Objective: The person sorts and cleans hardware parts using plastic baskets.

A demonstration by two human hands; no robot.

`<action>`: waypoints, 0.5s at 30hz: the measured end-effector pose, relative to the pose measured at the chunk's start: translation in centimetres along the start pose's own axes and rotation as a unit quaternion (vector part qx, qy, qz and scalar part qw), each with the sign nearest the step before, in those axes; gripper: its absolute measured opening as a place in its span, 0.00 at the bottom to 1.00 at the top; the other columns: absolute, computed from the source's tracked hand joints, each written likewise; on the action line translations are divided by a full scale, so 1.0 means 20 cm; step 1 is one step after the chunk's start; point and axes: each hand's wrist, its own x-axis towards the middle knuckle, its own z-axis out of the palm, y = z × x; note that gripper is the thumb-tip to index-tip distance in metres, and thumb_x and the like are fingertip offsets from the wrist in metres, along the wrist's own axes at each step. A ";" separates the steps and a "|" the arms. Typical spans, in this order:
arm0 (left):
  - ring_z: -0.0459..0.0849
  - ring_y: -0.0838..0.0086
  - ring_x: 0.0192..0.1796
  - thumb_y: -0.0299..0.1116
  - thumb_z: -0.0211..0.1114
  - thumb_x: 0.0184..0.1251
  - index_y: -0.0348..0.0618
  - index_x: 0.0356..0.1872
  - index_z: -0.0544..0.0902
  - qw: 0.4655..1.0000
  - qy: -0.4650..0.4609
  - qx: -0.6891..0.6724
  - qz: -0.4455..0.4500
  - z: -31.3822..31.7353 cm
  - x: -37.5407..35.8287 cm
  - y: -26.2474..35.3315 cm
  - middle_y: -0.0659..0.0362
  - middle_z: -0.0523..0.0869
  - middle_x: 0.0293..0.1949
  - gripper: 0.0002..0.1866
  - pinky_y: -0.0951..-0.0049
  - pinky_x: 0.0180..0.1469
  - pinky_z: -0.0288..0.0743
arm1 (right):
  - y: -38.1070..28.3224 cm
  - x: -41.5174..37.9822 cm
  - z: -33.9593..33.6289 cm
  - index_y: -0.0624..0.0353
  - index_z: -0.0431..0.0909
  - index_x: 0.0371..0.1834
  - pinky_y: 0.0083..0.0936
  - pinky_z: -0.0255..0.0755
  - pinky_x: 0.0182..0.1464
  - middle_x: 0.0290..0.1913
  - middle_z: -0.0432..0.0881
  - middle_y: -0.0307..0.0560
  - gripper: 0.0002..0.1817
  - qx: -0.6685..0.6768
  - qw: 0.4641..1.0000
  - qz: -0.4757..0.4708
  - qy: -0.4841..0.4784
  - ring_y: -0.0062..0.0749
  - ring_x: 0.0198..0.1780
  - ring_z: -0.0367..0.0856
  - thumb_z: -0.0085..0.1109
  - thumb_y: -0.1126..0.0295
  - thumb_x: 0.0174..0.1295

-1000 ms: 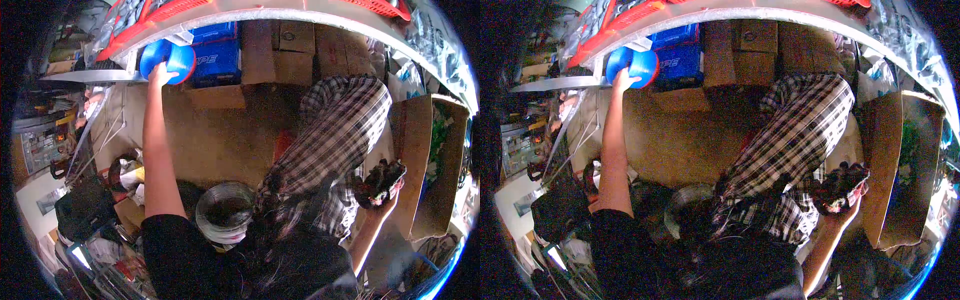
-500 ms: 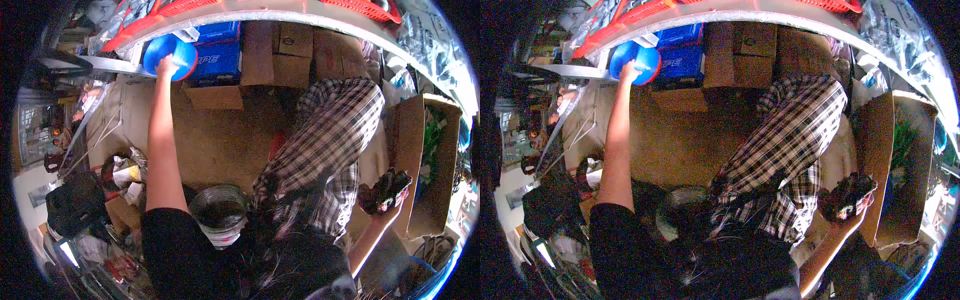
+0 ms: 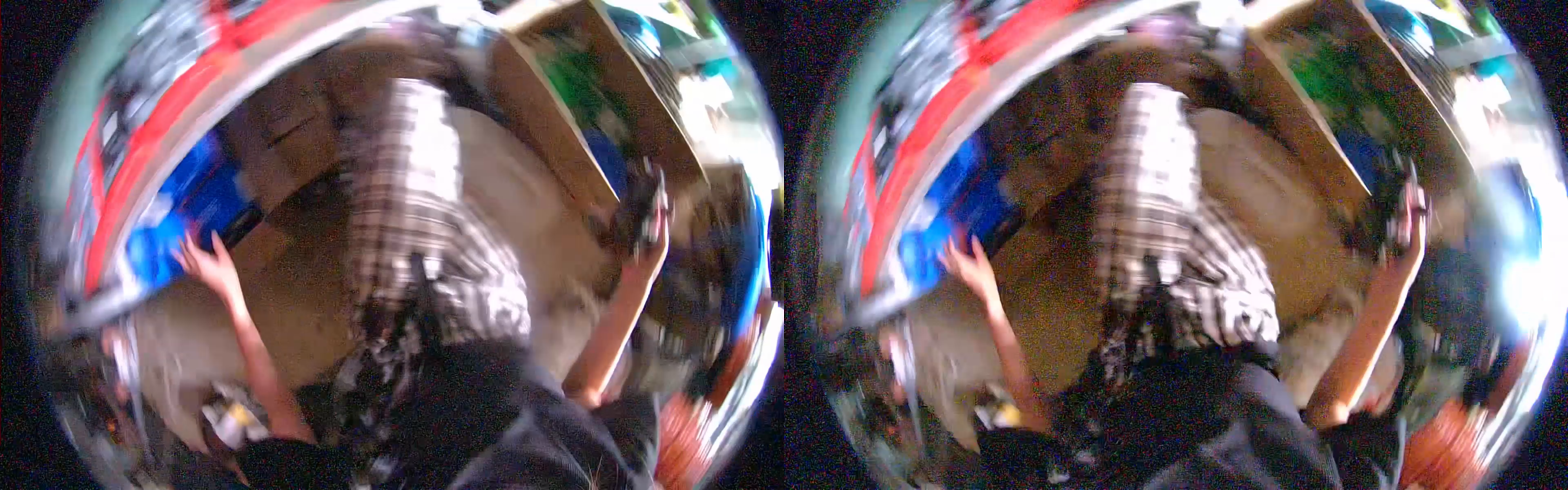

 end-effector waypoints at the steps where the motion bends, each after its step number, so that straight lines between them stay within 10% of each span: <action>1: 0.66 0.55 0.56 0.33 0.57 0.59 0.33 0.49 0.70 0.964 -0.056 -0.250 -0.075 0.02 -0.15 0.18 0.46 0.73 0.50 0.19 0.59 0.57 0.59 | -0.07 0.08 -0.05 0.60 0.67 0.53 0.36 0.71 0.46 0.47 0.73 0.48 0.24 0.080 0.996 -0.026 0.002 0.37 0.43 0.75 0.45 0.55 0.59; 4: 0.67 0.64 0.56 0.32 0.52 0.63 0.34 0.53 0.69 0.837 -0.338 -0.402 -0.156 -0.04 -0.45 0.63 0.51 0.71 0.54 0.19 0.68 0.62 0.53 | -0.35 0.17 -0.09 0.61 0.76 0.43 0.23 0.67 0.46 0.41 0.77 0.43 0.20 -0.302 0.912 -0.239 -0.139 0.27 0.42 0.74 0.50 0.56 0.57; 6: 0.61 0.63 0.61 0.43 0.45 0.64 0.35 0.58 0.62 0.763 -0.410 -0.465 -0.185 0.02 -0.56 0.77 0.51 0.64 0.59 0.26 0.66 0.63 0.49 | -0.40 0.29 -0.10 0.61 0.79 0.38 0.20 0.69 0.40 0.33 0.79 0.43 0.20 -0.434 0.891 -0.107 -0.076 0.23 0.38 0.74 0.55 0.55 0.52; 10: 0.54 0.62 0.65 0.53 0.42 0.63 0.37 0.63 0.54 0.663 -0.439 -0.591 -0.134 -0.13 -0.20 1.06 0.51 0.57 0.63 0.34 0.65 0.65 0.44 | -0.21 0.76 -0.10 0.60 0.78 0.37 0.25 0.71 0.40 0.37 0.81 0.47 0.20 -0.743 0.614 -0.081 -0.256 0.33 0.38 0.79 0.61 0.57 0.44; 12: 0.54 0.60 0.65 0.40 0.56 0.58 0.36 0.63 0.52 0.699 -0.429 -0.563 -0.105 -0.10 -0.16 1.13 0.47 0.56 0.63 0.35 0.64 0.64 0.46 | 0.05 0.92 -0.06 0.54 0.79 0.38 0.30 0.72 0.39 0.40 0.80 0.46 0.19 -0.838 0.439 0.086 -0.312 0.39 0.40 0.79 0.60 0.57 0.43; 14: 0.54 0.57 0.65 0.37 0.59 0.56 0.36 0.63 0.52 0.794 -0.379 -0.473 0.039 -0.16 -0.03 1.29 0.44 0.55 0.63 0.36 0.62 0.64 0.47 | 0.38 0.88 -0.14 0.52 0.80 0.38 0.35 0.72 0.39 0.43 0.79 0.46 0.17 -0.891 0.269 -0.007 -0.365 0.41 0.43 0.78 0.56 0.59 0.45; 15: 0.56 0.53 0.64 0.38 0.61 0.55 0.34 0.62 0.52 0.812 -0.360 -0.456 0.051 -0.14 -0.02 1.32 0.40 0.56 0.61 0.38 0.60 0.64 0.49 | 0.57 0.90 -0.23 0.52 0.80 0.37 0.36 0.72 0.39 0.43 0.79 0.47 0.15 -0.892 0.282 -0.052 -0.351 0.40 0.44 0.78 0.53 0.61 0.46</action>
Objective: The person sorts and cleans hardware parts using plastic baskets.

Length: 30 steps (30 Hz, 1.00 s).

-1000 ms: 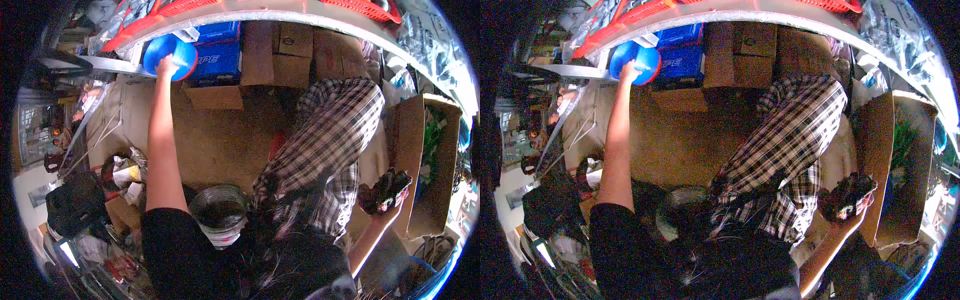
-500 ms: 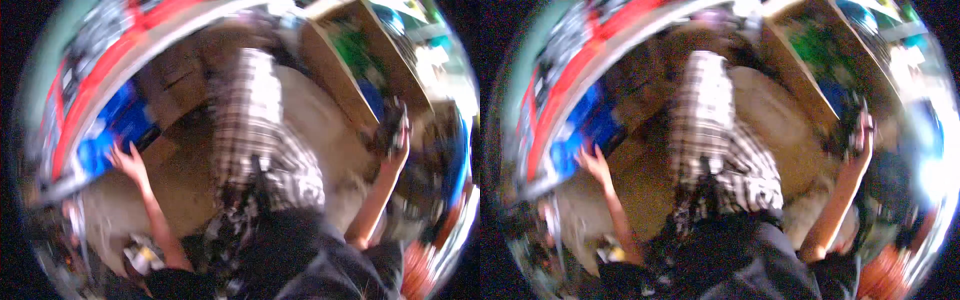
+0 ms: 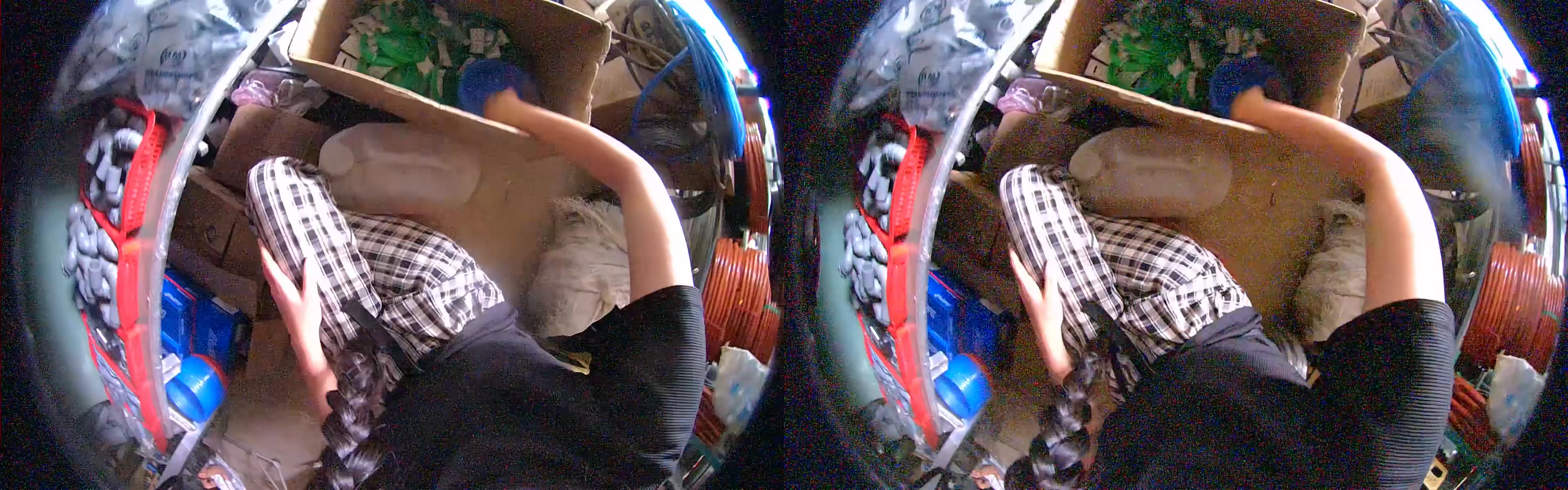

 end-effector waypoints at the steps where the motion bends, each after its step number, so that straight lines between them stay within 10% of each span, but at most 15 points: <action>1: 0.56 0.52 0.63 0.39 0.61 0.54 0.34 0.62 0.52 0.999 0.011 0.039 -0.008 0.02 0.03 0.03 0.40 0.57 0.61 0.38 0.60 0.64 0.49 | -0.03 0.06 0.11 0.53 0.81 0.36 0.37 0.72 0.39 0.44 0.78 0.48 0.14 -0.006 0.999 0.000 0.049 0.39 0.45 0.78 0.51 0.63 0.47; 15: 0.59 0.53 0.62 0.37 0.62 0.54 0.33 0.60 0.55 0.991 0.033 0.112 -0.071 0.06 0.08 0.17 0.40 0.59 0.60 0.36 0.61 0.63 0.51 | 0.06 -0.15 -0.29 0.52 0.79 0.39 0.35 0.72 0.43 0.46 0.77 0.48 0.16 0.145 0.985 0.070 -0.059 0.39 0.47 0.76 0.53 0.65 0.44; 17: 0.59 0.56 0.62 0.35 0.60 0.55 0.33 0.60 0.56 0.996 0.040 -0.034 -0.065 0.03 0.07 0.18 0.42 0.61 0.59 0.34 0.62 0.64 0.50 | 0.15 -0.33 -0.48 0.52 0.79 0.40 0.34 0.72 0.43 0.46 0.77 0.51 0.16 0.196 0.972 0.121 -0.050 0.40 0.48 0.76 0.53 0.66 0.45; 20: 0.59 0.62 0.63 0.31 0.57 0.56 0.32 0.58 0.60 0.978 0.100 -0.182 -0.014 0.00 0.04 0.16 0.47 0.63 0.59 0.29 0.63 0.65 0.46 | 0.33 -0.66 -0.53 0.59 0.78 0.37 0.28 0.69 0.46 0.40 0.78 0.48 0.14 0.526 0.830 0.017 0.183 0.36 0.44 0.76 0.56 0.67 0.47; 23: 0.59 0.62 0.63 0.43 0.52 0.58 0.32 0.58 0.60 0.969 0.045 -0.240 0.041 -0.04 0.13 0.32 0.47 0.64 0.59 0.31 0.62 0.65 0.45 | 0.20 -0.88 -0.46 0.63 0.77 0.36 0.24 0.63 0.51 0.39 0.76 0.42 0.11 0.814 0.498 -0.012 0.298 0.27 0.45 0.73 0.57 0.70 0.50; 25: 0.61 0.62 0.62 0.50 0.46 0.61 0.33 0.60 0.58 0.996 0.008 -0.008 0.089 0.01 0.25 0.55 0.49 0.65 0.59 0.33 0.63 0.64 0.49 | -0.02 -0.96 -0.55 0.61 0.76 0.38 0.23 0.61 0.53 0.41 0.75 0.41 0.13 0.758 0.568 -0.067 0.314 0.27 0.48 0.71 0.58 0.70 0.50; 26: 0.60 0.63 0.62 0.52 0.46 0.61 0.33 0.60 0.57 0.937 -0.018 -0.345 0.055 0.06 0.27 0.51 0.49 0.63 0.60 0.35 0.62 0.64 0.47 | -0.14 -0.97 -0.59 0.61 0.76 0.39 0.23 0.61 0.53 0.42 0.74 0.41 0.13 0.732 0.593 -0.099 0.321 0.27 0.49 0.70 0.59 0.70 0.50; 27: 0.59 0.63 0.63 0.55 0.46 0.60 0.33 0.60 0.57 0.766 -0.041 -0.641 0.026 0.09 0.27 0.46 0.49 0.62 0.60 0.37 0.62 0.64 0.46 | -0.24 -0.95 -0.64 0.61 0.76 0.40 0.23 0.61 0.52 0.43 0.75 0.41 0.13 0.776 0.563 -0.112 0.261 0.26 0.48 0.70 0.59 0.70 0.50; 30: 0.66 0.68 0.58 0.45 0.51 0.62 0.34 0.58 0.61 0.741 0.015 -0.671 -0.034 -0.03 0.31 0.57 0.53 0.68 0.56 0.28 0.64 0.59 0.57 | -0.55 -0.82 -0.69 0.62 0.74 0.43 0.21 0.61 0.51 0.46 0.75 0.40 0.15 0.929 0.339 -0.110 0.095 0.23 0.47 0.69 0.57 0.69 0.52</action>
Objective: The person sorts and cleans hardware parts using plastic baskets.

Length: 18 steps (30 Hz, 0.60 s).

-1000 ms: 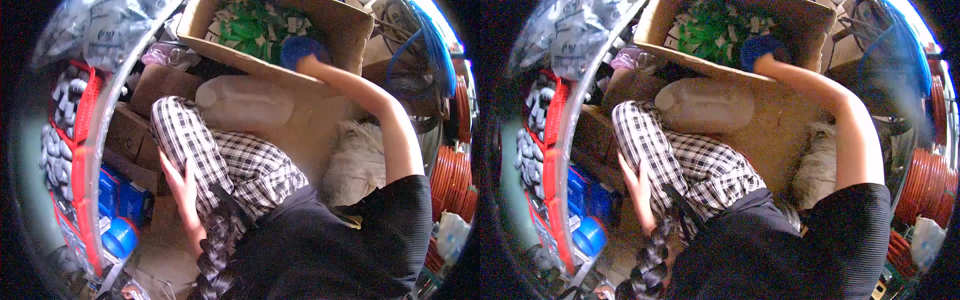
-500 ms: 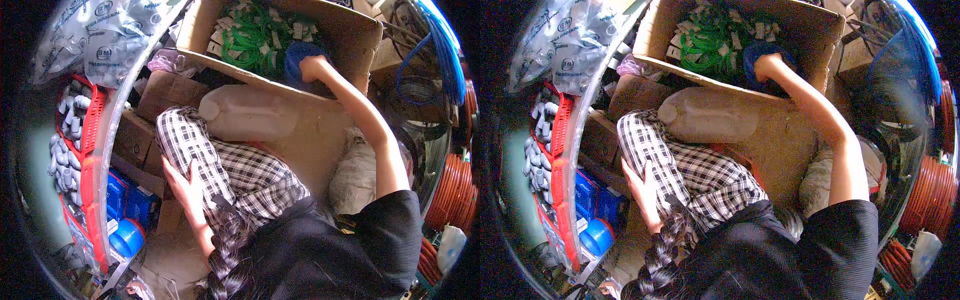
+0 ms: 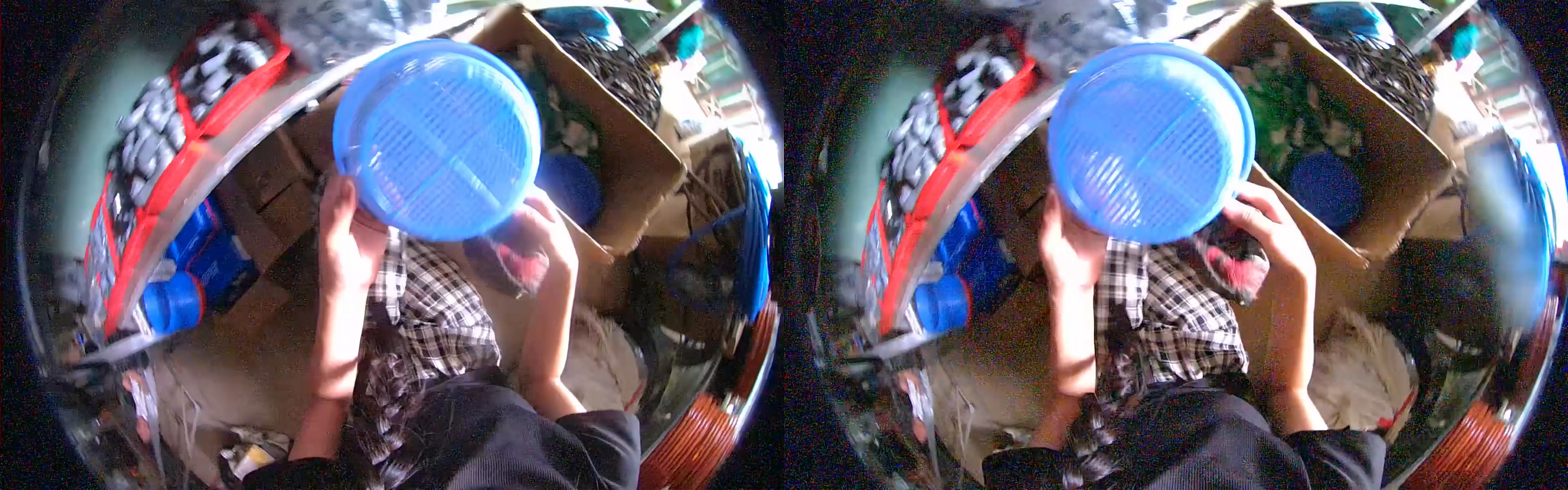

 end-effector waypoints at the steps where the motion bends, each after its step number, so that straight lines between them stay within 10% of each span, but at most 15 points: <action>1: 0.69 0.70 0.55 0.40 0.53 0.62 0.35 0.56 0.63 0.999 0.025 -0.017 -0.016 -0.02 0.01 0.06 0.54 0.71 0.54 0.25 0.65 0.58 0.60 | -0.01 0.02 0.13 0.60 0.73 0.44 0.20 0.60 0.51 0.44 0.74 0.39 0.15 0.029 0.997 -0.050 -0.058 0.22 0.47 0.68 0.52 0.66 0.56; 3: 0.72 0.66 0.52 0.38 0.54 0.61 0.40 0.51 0.71 0.996 0.073 0.000 0.047 -0.10 0.00 0.15 0.55 0.74 0.50 0.19 0.61 0.55 0.64 | 0.18 0.17 0.11 0.58 0.72 0.43 0.19 0.59 0.51 0.42 0.74 0.38 0.13 -0.196 0.965 -0.167 -0.040 0.22 0.46 0.68 0.47 0.63 0.58; 5: 0.74 0.68 0.48 0.38 0.55 0.60 0.40 0.47 0.72 0.978 0.179 0.058 0.095 -0.12 -0.03 0.22 0.57 0.76 0.46 0.17 0.63 0.52 0.67 | 0.28 0.21 0.16 0.56 0.70 0.45 0.26 0.65 0.49 0.44 0.73 0.40 0.16 0.022 0.996 -0.011 0.080 0.26 0.46 0.70 0.48 0.60 0.57; 7: 0.74 0.71 0.46 0.44 0.54 0.59 0.41 0.44 0.73 0.958 0.247 0.075 0.127 -0.21 -0.03 0.23 0.58 0.77 0.42 0.19 0.68 0.48 0.67 | 0.33 0.15 0.24 0.54 0.67 0.50 0.33 0.70 0.47 0.44 0.73 0.43 0.19 0.271 0.960 -0.017 -0.061 0.32 0.45 0.73 0.48 0.60 0.56; 10: 0.75 0.70 0.43 0.53 0.40 0.63 0.40 0.43 0.73 0.925 0.307 0.057 0.216 -0.21 -0.09 0.17 0.57 0.78 0.38 0.26 0.68 0.49 0.66 | 0.38 0.01 0.36 0.58 0.51 0.61 0.36 0.69 0.50 0.52 0.66 0.53 0.33 0.176 0.980 -0.067 -0.068 0.37 0.51 0.71 0.53 0.71 0.52; 12: 0.73 0.71 0.47 0.60 0.32 0.63 0.39 0.49 0.71 0.976 0.104 0.095 0.164 -0.20 -0.18 0.13 0.57 0.77 0.44 0.34 0.68 0.52 0.64 | 0.36 -0.12 0.58 0.57 0.48 0.63 0.38 0.58 0.59 0.59 0.59 0.53 0.36 -0.038 0.981 -0.176 -0.076 0.39 0.58 0.62 0.55 0.74 0.51; 13: 0.70 0.70 0.52 0.59 0.33 0.64 0.38 0.53 0.68 0.968 0.162 0.116 0.152 -0.20 -0.22 -0.01 0.56 0.74 0.50 0.34 0.69 0.58 0.60 | 0.43 -0.16 0.69 0.58 0.52 0.62 0.39 0.50 0.62 0.60 0.58 0.55 0.34 -0.172 0.935 -0.308 -0.038 0.40 0.62 0.56 0.55 0.70 0.52; 15: 0.67 0.68 0.56 0.48 0.41 0.66 0.37 0.59 0.58 0.998 -0.043 -0.010 -0.036 -0.20 -0.30 -0.04 0.55 0.67 0.57 0.27 0.70 0.64 0.51 | 0.32 -0.05 0.78 0.61 0.60 0.58 0.37 0.51 0.62 0.59 0.61 0.56 0.29 -0.237 0.806 -0.542 -0.037 0.42 0.62 0.58 0.55 0.66 0.51; 18: 0.76 0.63 0.41 0.46 0.52 0.61 0.34 0.50 0.67 0.912 -0.062 0.407 -0.007 -0.09 -0.34 0.18 0.48 0.75 0.43 0.25 0.67 0.46 0.69 | 0.15 0.02 0.80 0.64 0.71 0.48 0.34 0.59 0.58 0.50 0.72 0.53 0.23 -0.195 0.877 -0.435 -0.069 0.40 0.55 0.68 0.54 0.62 0.49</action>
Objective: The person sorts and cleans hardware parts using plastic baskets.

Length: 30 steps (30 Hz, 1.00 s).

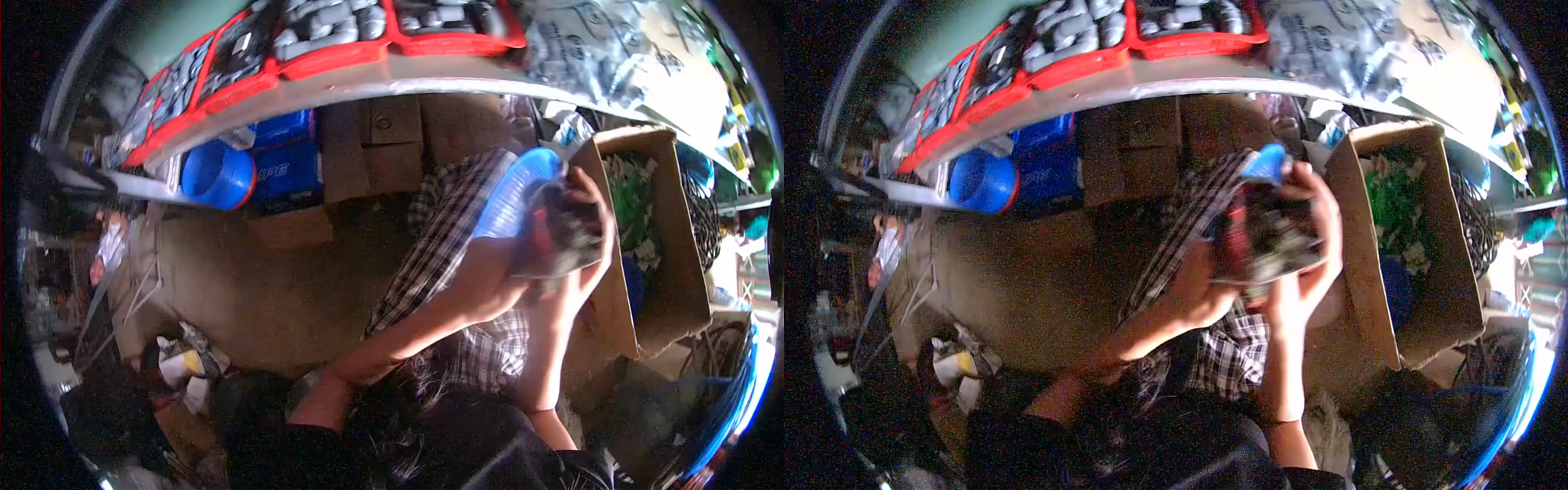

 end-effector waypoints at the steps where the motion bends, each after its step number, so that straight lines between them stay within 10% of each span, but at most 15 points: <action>1: 0.79 0.61 0.34 0.48 0.52 0.60 0.32 0.45 0.71 0.990 -0.096 0.099 -0.038 -0.07 0.01 0.05 0.47 0.79 0.36 0.25 0.66 0.38 0.72 | 0.00 0.05 -0.05 0.65 0.71 0.48 0.33 0.63 0.55 0.53 0.70 0.53 0.25 0.030 0.997 0.065 -0.042 0.36 0.54 0.68 0.53 0.59 0.50; 2: 0.77 0.59 0.23 0.52 0.52 0.60 0.32 0.37 0.75 0.989 -0.028 0.114 0.084 -0.03 -0.01 -0.05 0.48 0.78 0.23 0.26 0.66 0.29 0.69 | 0.00 0.12 -0.09 0.65 0.71 0.49 0.32 0.63 0.54 0.52 0.71 0.51 0.27 -0.089 0.978 0.183 -0.049 0.34 0.52 0.69 0.50 0.55 0.52; 3: 0.78 0.64 0.24 0.56 0.50 0.59 0.35 0.35 0.76 0.974 0.012 0.153 0.165 -0.02 -0.03 -0.09 0.52 0.78 0.22 0.28 0.69 0.29 0.69 | 0.26 0.12 -0.24 0.64 0.67 0.53 0.34 0.62 0.55 0.52 0.70 0.52 0.30 0.139 0.963 0.220 -0.074 0.36 0.54 0.68 0.48 0.53 0.52; 5: 0.79 0.75 0.21 0.56 0.48 0.61 0.40 0.49 0.75 0.982 -0.066 0.043 0.170 -0.07 -0.05 -0.04 0.55 0.81 0.21 0.29 0.75 0.27 0.75 | 0.35 0.07 -0.34 0.64 0.66 0.53 0.34 0.62 0.55 0.53 0.69 0.52 0.30 0.260 0.917 0.303 -0.003 0.36 0.54 0.68 0.48 0.53 0.52; 7: 0.80 0.76 0.27 0.52 0.49 0.62 0.37 0.30 0.78 0.982 -0.090 -0.102 0.128 -0.12 -0.06 -0.01 0.56 0.80 0.22 0.24 0.75 0.31 0.73 | 0.32 -0.08 -0.37 0.65 0.65 0.54 0.34 0.61 0.55 0.53 0.68 0.53 0.30 0.276 0.901 0.331 0.042 0.37 0.54 0.67 0.49 0.54 0.52; 10: 0.71 0.80 0.20 0.44 0.44 0.66 0.38 0.19 0.74 0.921 0.284 -0.266 0.035 0.01 0.04 -0.01 0.60 0.75 0.16 0.22 0.74 0.21 0.65 | 0.21 -0.34 -0.29 0.65 0.64 0.54 0.35 0.61 0.55 0.54 0.67 0.54 0.30 0.222 0.912 0.339 0.059 0.38 0.54 0.67 0.49 0.55 0.52; 12: 0.74 0.76 0.24 0.47 0.46 0.63 0.38 0.28 0.73 0.913 0.353 -0.203 0.016 0.17 0.08 -0.15 0.59 0.78 0.25 0.20 0.74 0.27 0.68 | 0.19 -0.41 -0.22 0.65 0.63 0.55 0.36 0.61 0.55 0.55 0.67 0.55 0.30 0.160 0.931 0.321 0.060 0.39 0.55 0.66 0.50 0.55 0.52; 15: 0.75 0.67 0.26 0.45 0.49 0.62 0.37 0.35 0.71 0.924 0.254 -0.281 0.048 0.23 0.02 -0.05 0.54 0.77 0.25 0.18 0.65 0.30 0.67 | 0.18 -0.39 -0.21 0.66 0.62 0.55 0.36 0.60 0.55 0.55 0.65 0.55 0.31 0.050 0.966 0.237 0.088 0.40 0.55 0.66 0.50 0.56 0.52; 19: 0.78 0.60 0.26 0.37 0.54 0.60 0.36 0.43 0.72 0.997 -0.077 0.018 -0.006 0.14 -0.12 -0.10 0.48 0.79 0.27 0.15 0.63 0.34 0.71 | 0.20 -0.17 -0.36 0.66 0.61 0.56 0.37 0.60 0.55 0.55 0.65 0.56 0.31 -0.032 0.979 0.135 0.151 0.40 0.54 0.65 0.51 0.57 0.52; 26: 0.74 0.69 0.16 0.43 0.65 0.50 0.41 0.25 0.77 0.957 0.049 0.147 0.246 -0.24 -0.19 -0.17 0.59 0.77 0.18 0.15 0.71 0.21 0.67 | 0.24 -0.27 -0.49 0.65 0.63 0.53 0.34 0.63 0.50 0.48 0.68 0.53 0.25 0.120 0.936 0.316 0.097 0.37 0.48 0.68 0.50 0.63 0.53; 30: 0.76 0.70 0.24 0.37 0.60 0.50 0.40 0.34 0.74 0.946 0.259 0.171 0.093 -0.41 -0.14 -0.21 0.58 0.75 0.20 0.13 0.72 0.27 0.68 | 0.16 -0.55 -0.38 0.65 0.64 0.52 0.33 0.64 0.47 0.44 0.71 0.52 0.23 0.079 0.920 0.383 0.030 0.35 0.44 0.70 0.50 0.66 0.54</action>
